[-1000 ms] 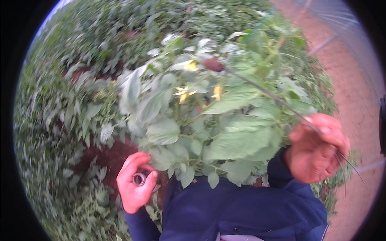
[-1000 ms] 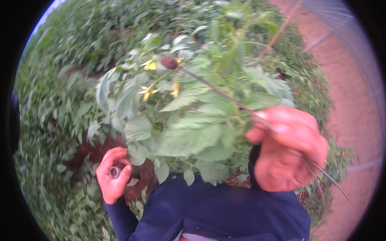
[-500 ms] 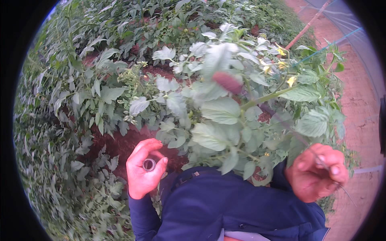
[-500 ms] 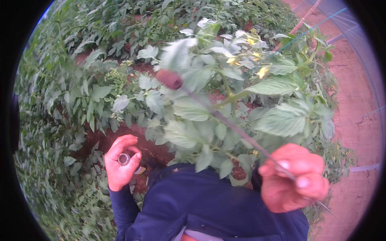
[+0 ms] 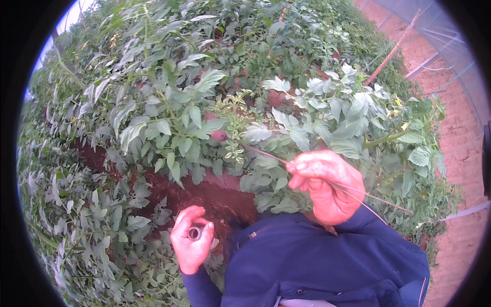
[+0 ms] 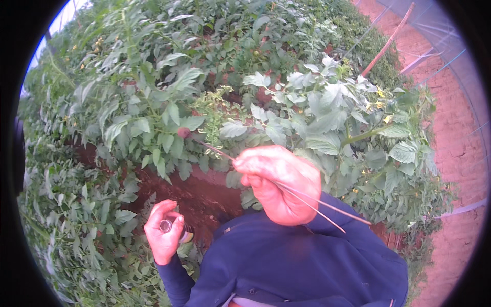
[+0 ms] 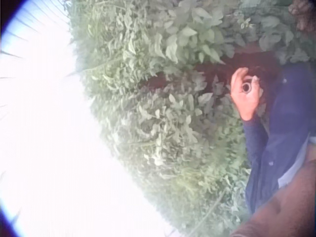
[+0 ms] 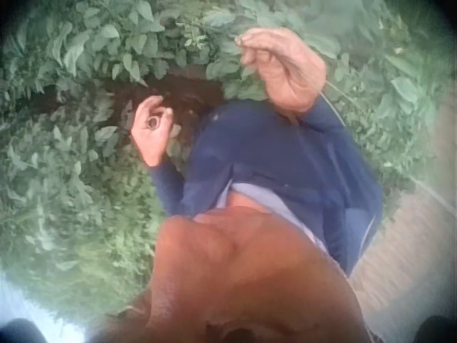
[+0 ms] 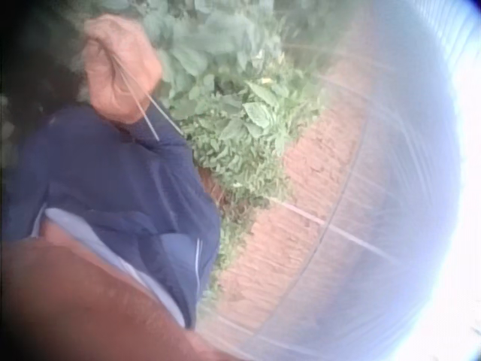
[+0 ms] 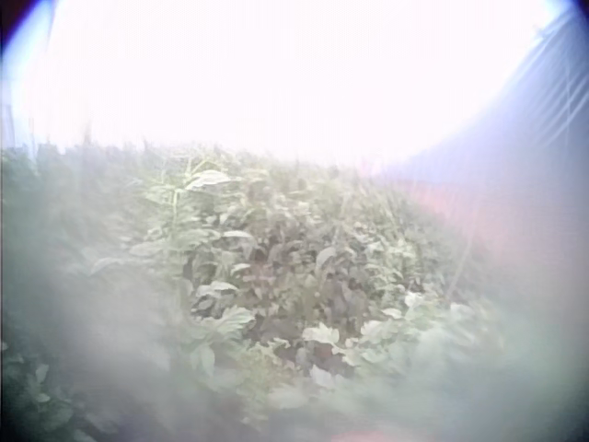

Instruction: The person manually pollinates tomato flowers in a greenhouse using a small brush and a container. They move along rows of tomato plants, dipping the brush into the container and applying it to individual yellow flowers.

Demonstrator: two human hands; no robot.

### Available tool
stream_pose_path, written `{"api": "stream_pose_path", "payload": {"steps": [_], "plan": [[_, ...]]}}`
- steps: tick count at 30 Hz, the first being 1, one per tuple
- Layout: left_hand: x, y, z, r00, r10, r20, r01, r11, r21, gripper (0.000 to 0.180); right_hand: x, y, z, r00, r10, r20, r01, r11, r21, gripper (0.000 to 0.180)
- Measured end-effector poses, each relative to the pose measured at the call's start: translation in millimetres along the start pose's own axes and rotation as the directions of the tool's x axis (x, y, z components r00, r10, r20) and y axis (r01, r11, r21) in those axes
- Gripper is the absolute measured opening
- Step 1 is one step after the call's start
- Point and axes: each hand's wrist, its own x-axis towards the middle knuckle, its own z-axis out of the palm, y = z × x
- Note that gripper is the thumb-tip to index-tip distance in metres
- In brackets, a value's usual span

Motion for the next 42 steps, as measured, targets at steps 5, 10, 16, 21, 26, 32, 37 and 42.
{"api": "stream_pose_path", "payload": {"steps": [5, 10, 16, 21, 26, 32, 37, 42], "plan": [[-25, -13, -27, 0.995, -0.044, -0.090, 0.045, 0.999, 0.015, 0.040, 38, 11, 51, 0.991, -0.129, -0.039, 0.129, 0.992, -0.017, 0.016], [-55, -26, -55, 0.973, -0.097, -0.209, 0.105, 0.994, 0.030, 0.039, 89, 27, 110, 0.943, -0.288, -0.167, 0.299, 0.953, 0.045, 0.019], [-63, -41, -83, 0.923, -0.137, -0.359, 0.108, 0.989, -0.098, 0.040, 165, 53, 173, 0.876, -0.409, -0.255, 0.432, 0.901, 0.038, 0.016], [-31, -35, -103, 0.902, -0.105, -0.418, 0.096, 0.995, -0.043, 0.035, 214, 80, 198, 0.842, -0.473, -0.261, 0.469, 0.880, -0.081, 0.017], [42, -22, -129, 0.935, -0.086, -0.344, 0.102, 0.994, 0.031, 0.036, 253, 104, 221, 0.840, -0.477, -0.260, 0.464, 0.879, -0.111, 0.015], [149, 3, -152, 0.973, 0.058, -0.225, -0.025, 0.989, 0.147, 0.040, 292, 109, 229, 0.807, -0.549, -0.218, 0.530, 0.836, -0.144, 0.016], [208, 12, -180, 0.971, 0.151, -0.186, -0.121, 0.980, 0.160, 0.042, 282, 100, 218, 0.839, -0.521, -0.158, 0.517, 0.853, -0.067, 0.016], [251, 18, -213, 0.955, 0.255, -0.155, -0.228, 0.959, 0.168, 0.042, 274, 98, 229, 0.871, -0.485, -0.077, 0.491, 0.861, 0.129, 0.015]]}}
